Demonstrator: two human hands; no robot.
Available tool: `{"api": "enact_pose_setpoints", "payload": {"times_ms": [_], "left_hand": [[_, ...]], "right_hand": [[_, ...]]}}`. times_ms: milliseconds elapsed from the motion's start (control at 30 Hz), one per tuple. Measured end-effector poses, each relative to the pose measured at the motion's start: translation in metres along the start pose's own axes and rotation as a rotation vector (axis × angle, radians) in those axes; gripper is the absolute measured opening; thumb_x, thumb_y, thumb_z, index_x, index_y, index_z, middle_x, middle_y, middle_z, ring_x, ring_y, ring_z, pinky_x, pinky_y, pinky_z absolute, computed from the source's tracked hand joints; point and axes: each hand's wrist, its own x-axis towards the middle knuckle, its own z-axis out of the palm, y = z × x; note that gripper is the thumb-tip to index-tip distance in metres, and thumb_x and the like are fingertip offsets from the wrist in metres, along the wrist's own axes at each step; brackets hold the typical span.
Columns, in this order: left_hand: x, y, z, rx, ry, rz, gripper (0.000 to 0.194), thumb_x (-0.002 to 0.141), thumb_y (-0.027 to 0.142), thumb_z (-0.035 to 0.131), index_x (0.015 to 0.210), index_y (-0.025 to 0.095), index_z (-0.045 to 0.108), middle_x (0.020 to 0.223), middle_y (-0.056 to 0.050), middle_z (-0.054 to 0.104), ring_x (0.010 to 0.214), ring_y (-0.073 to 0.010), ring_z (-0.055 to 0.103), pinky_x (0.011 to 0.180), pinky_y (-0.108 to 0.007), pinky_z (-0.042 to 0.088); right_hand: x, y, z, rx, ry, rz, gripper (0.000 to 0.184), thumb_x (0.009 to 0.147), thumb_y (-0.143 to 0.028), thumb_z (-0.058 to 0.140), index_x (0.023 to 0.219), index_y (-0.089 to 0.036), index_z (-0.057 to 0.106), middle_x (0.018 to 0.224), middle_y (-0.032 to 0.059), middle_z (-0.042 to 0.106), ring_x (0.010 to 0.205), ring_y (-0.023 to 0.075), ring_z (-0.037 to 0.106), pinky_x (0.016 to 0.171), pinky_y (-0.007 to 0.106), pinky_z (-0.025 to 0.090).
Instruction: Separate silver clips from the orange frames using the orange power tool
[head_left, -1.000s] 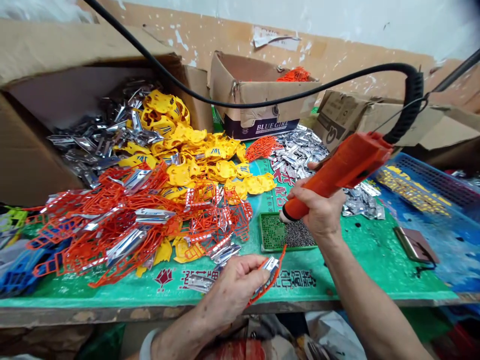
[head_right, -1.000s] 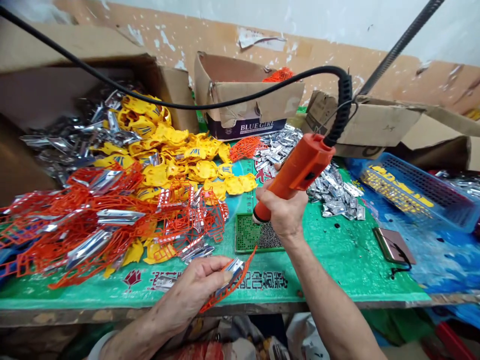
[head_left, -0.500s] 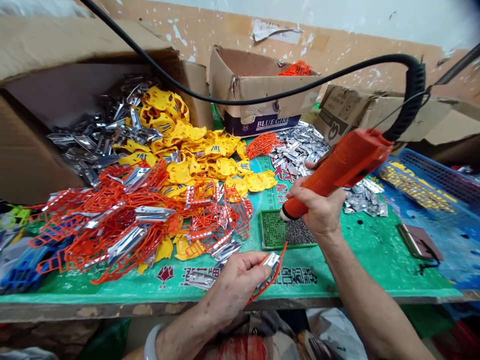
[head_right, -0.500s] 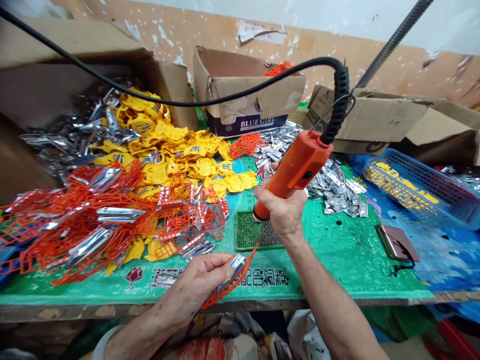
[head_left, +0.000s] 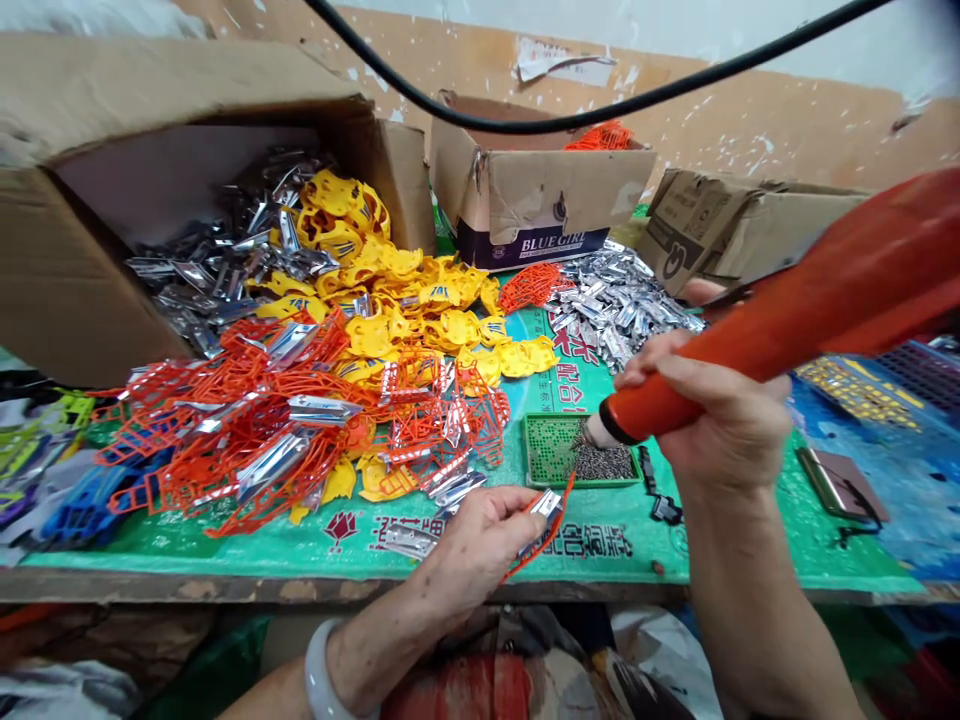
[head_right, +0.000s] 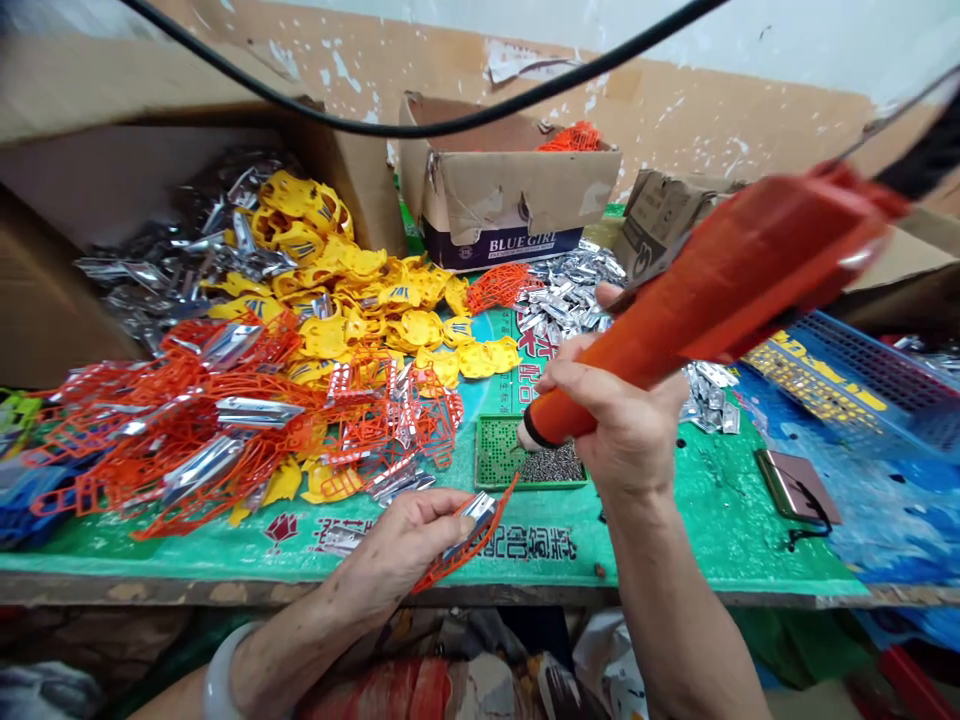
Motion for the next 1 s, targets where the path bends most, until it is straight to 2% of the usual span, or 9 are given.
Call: {"api": "enact_pose_setpoints", "payload": {"times_ms": [100, 200, 367, 633, 1000], "left_hand": [[0.000, 0.000, 0.002, -0.013, -0.004, 0.000, 0.031, 0.075, 0.040, 0.061, 0.084, 0.012, 0.070, 0.064, 0.000, 0.057, 0.059, -0.0119, 0.044, 0.055, -0.024, 0.028], [-0.001, -0.001, 0.003, -0.030, -0.013, 0.002, 0.032, 0.075, 0.041, 0.061, 0.084, 0.012, 0.070, 0.064, -0.001, 0.057, 0.059, -0.0120, 0.044, 0.055, -0.024, 0.028], [-0.002, -0.004, 0.003, -0.016, -0.001, 0.001, 0.032, 0.075, 0.042, 0.062, 0.084, 0.012, 0.069, 0.064, 0.000, 0.056, 0.059, -0.0115, 0.042, 0.055, -0.023, 0.027], [-0.002, -0.007, 0.002, -0.053, -0.037, 0.012, 0.027, 0.078, 0.039, 0.060, 0.078, 0.012, 0.066, 0.059, 0.003, 0.047, 0.054, -0.0083, 0.034, 0.051, -0.023, 0.020], [0.000, -0.007, 0.001, -0.068, -0.022, -0.026, 0.025, 0.075, 0.034, 0.060, 0.083, 0.012, 0.068, 0.061, 0.001, 0.054, 0.055, -0.0097, 0.041, 0.052, -0.023, 0.024]], "right_hand": [[-0.016, -0.026, 0.002, 0.052, -0.089, 0.069, 0.027, 0.069, -0.017, 0.065, 0.094, -0.025, 0.061, 0.069, -0.0022, 0.057, 0.059, 0.0154, 0.058, 0.061, 0.036, 0.050], [-0.029, -0.035, 0.004, 0.100, -0.144, 0.115, 0.027, 0.068, -0.017, 0.068, 0.093, -0.027, 0.060, 0.070, -0.0019, 0.058, 0.061, 0.0163, 0.058, 0.060, 0.036, 0.049], [-0.038, -0.032, 0.006, 0.123, -0.157, 0.120, 0.032, 0.068, -0.016, 0.069, 0.097, -0.029, 0.060, 0.070, -0.0026, 0.058, 0.062, 0.0168, 0.057, 0.061, 0.037, 0.050], [-0.040, -0.030, 0.007, 0.108, -0.191, 0.150, 0.059, 0.065, -0.020, 0.074, 0.120, -0.027, 0.053, 0.071, -0.0009, 0.059, 0.062, 0.0182, 0.057, 0.062, 0.040, 0.052], [-0.043, -0.028, 0.005, 0.019, -0.232, 0.181, 0.064, 0.065, -0.031, 0.077, 0.122, -0.030, 0.050, 0.070, -0.0028, 0.058, 0.060, 0.0166, 0.057, 0.066, 0.041, 0.054]]}}
